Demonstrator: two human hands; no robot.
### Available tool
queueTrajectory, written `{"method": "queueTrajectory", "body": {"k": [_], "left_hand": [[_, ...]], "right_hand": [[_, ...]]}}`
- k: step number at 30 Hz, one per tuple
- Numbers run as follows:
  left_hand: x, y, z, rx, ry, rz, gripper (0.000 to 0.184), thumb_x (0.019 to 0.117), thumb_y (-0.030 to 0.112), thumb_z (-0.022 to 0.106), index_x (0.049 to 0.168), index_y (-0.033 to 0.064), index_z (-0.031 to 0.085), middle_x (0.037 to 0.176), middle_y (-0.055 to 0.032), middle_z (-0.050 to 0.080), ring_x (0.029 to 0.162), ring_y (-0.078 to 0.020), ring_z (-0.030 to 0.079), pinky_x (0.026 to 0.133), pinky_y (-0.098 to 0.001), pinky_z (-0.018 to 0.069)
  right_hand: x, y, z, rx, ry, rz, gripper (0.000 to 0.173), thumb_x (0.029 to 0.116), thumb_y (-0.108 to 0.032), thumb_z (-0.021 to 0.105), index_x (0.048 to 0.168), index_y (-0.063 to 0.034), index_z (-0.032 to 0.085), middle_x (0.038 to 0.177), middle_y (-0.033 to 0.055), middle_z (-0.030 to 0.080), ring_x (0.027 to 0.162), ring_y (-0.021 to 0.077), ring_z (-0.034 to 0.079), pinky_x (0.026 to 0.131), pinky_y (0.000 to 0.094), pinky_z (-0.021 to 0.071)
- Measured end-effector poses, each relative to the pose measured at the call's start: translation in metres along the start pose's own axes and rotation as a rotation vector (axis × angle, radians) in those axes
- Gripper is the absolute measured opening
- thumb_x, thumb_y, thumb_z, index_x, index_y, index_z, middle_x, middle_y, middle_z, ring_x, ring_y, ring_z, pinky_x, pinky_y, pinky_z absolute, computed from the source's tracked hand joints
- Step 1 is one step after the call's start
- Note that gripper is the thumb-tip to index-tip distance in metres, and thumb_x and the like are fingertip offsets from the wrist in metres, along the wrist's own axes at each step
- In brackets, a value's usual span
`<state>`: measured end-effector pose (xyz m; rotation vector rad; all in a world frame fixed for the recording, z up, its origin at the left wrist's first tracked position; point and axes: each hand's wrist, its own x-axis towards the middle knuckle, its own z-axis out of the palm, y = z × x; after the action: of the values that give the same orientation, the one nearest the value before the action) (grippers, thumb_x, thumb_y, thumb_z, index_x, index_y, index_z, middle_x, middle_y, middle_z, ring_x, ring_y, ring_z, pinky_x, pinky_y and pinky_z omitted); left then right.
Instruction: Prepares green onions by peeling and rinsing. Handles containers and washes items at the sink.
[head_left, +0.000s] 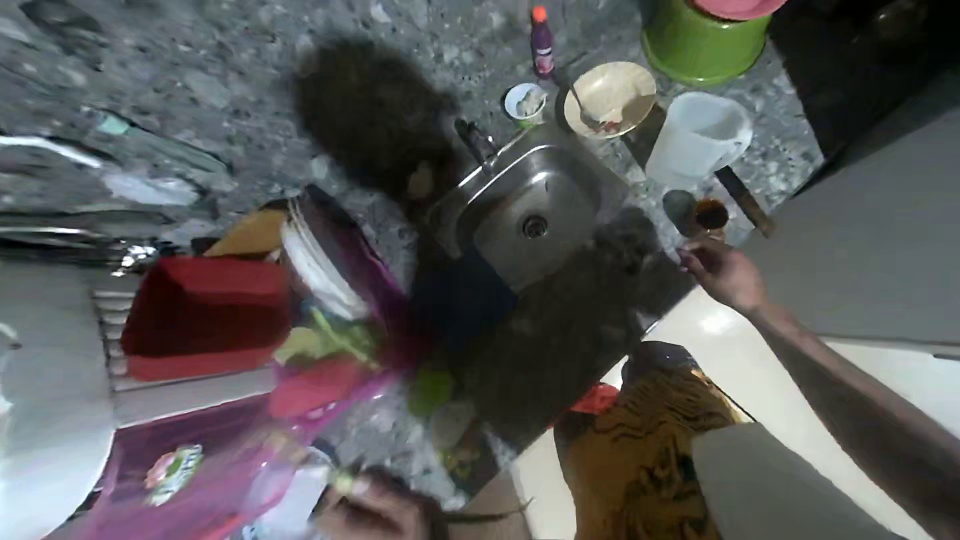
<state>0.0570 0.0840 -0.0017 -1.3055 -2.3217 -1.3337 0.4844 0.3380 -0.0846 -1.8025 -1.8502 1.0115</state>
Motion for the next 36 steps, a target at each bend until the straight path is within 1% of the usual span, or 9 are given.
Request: {"method": "queueTrajectory", "body": {"k": [2, 6, 8, 12, 15, 21, 26, 30, 36], "left_hand": [[0.013, 0.063, 0.077, 0.036, -0.179, -0.082, 0.051, 0.1099, 0.026, 0.039, 0.128, -0.0205, 0.048, 0.109, -0.0260, 0.063, 0.090, -0.0154, 0.063, 0.083, -0.0327, 0.0547], [0.038, 0.137, 0.190, -0.219, -0.393, -0.204, 0.032, 0.1065, 0.012, 0.048, 0.124, -0.0123, 0.060, 0.108, -0.0146, 0.071, 0.097, -0.0081, 0.067, 0.090, -0.0275, 0.0568], [0.046, 0.143, 0.221, -0.228, -0.480, -0.243, 0.028, 0.1056, 0.012, 0.051, 0.119, -0.0069, 0.066, 0.097, -0.0135, 0.071, 0.086, -0.0134, 0.068, 0.082, -0.0329, 0.0582], [0.052, 0.156, 0.263, -0.496, -0.476, -0.344, 0.023, 0.1054, 0.014, 0.052, 0.105, 0.0020, 0.071, 0.069, 0.0026, 0.059, 0.059, -0.0037, 0.053, 0.057, -0.0224, 0.0482], [0.054, 0.168, 0.273, -0.624, -0.478, -0.472, 0.027, 0.1064, 0.015, 0.049, 0.109, 0.0035, 0.075, 0.065, 0.0031, 0.057, 0.052, -0.0036, 0.047, 0.049, -0.0210, 0.0434], [0.060, 0.193, 0.274, -0.609, -0.488, -0.533, 0.039, 0.1100, 0.017, 0.035, 0.099, 0.0029, 0.070, 0.059, 0.0059, 0.052, 0.049, -0.0022, 0.044, 0.047, -0.0193, 0.0394], [0.061, 0.207, 0.267, -0.397, -0.475, -0.323, 0.017, 0.1079, 0.011, 0.041, 0.102, 0.0032, 0.054, 0.071, 0.0024, 0.054, 0.059, -0.0050, 0.052, 0.055, -0.0224, 0.0463], [0.061, 0.211, 0.261, -0.235, -0.388, -0.133, 0.011, 0.1040, 0.009, 0.052, 0.104, -0.0006, 0.058, 0.074, -0.0021, 0.061, 0.060, -0.0061, 0.056, 0.057, -0.0232, 0.0500], [0.062, 0.218, 0.241, -0.303, -0.451, -0.250, 0.022, 0.0995, 0.005, 0.053, 0.119, -0.0004, 0.062, 0.087, -0.0048, 0.065, 0.065, -0.0074, 0.057, 0.059, -0.0238, 0.0508]], "right_hand": [[0.050, -0.010, -0.028, -0.047, 0.008, -0.034, 0.026, 0.1039, -0.025, 0.061, 0.122, -0.0081, 0.071, 0.105, 0.0164, 0.074, 0.095, 0.0318, 0.072, 0.088, 0.0585, 0.0568], [0.114, 0.003, -0.084, -0.012, 0.082, -0.050, 0.030, 0.1070, -0.032, 0.056, 0.129, -0.0145, 0.066, 0.113, 0.0151, 0.072, 0.100, 0.0323, 0.071, 0.089, 0.0599, 0.0561], [0.138, 0.015, -0.095, 0.047, 0.152, -0.104, 0.035, 0.1077, -0.035, 0.053, 0.130, -0.0096, 0.063, 0.112, 0.0191, 0.070, 0.096, 0.0333, 0.070, 0.087, 0.0574, 0.0560], [0.155, -0.009, -0.098, 0.212, 0.117, -0.225, 0.038, 0.1065, -0.029, 0.054, 0.126, 0.0028, 0.060, 0.107, 0.0200, 0.068, 0.091, 0.0253, 0.069, 0.086, 0.0483, 0.0583], [0.143, -0.064, -0.080, 0.237, -0.133, -0.189, 0.030, 0.1046, -0.027, 0.061, 0.117, -0.0013, 0.068, 0.098, 0.0172, 0.070, 0.083, 0.0281, 0.068, 0.077, 0.0541, 0.0563], [0.142, -0.129, -0.025, 0.610, -0.609, -0.267, 0.034, 0.0982, -0.028, 0.071, 0.127, -0.0093, 0.069, 0.106, 0.0029, 0.075, 0.091, 0.0116, 0.072, 0.084, 0.0349, 0.0612], [0.140, -0.144, 0.004, 0.982, -0.595, -0.313, 0.023, 0.0907, -0.010, 0.078, 0.112, -0.0035, 0.075, 0.092, 0.0038, 0.077, 0.077, 0.0095, 0.073, 0.073, 0.0274, 0.0635], [0.142, -0.151, 0.007, 1.063, -0.610, -0.234, 0.010, 0.0939, -0.008, 0.074, 0.099, -0.0003, 0.076, 0.080, 0.0046, 0.076, 0.068, 0.0104, 0.071, 0.067, 0.0260, 0.0627], [0.147, -0.151, 0.004, 0.960, -0.579, -0.277, 0.014, 0.1000, -0.015, 0.068, 0.108, -0.0042, 0.074, 0.088, 0.0037, 0.076, 0.074, 0.0116, 0.074, 0.069, 0.0273, 0.0641]]}}
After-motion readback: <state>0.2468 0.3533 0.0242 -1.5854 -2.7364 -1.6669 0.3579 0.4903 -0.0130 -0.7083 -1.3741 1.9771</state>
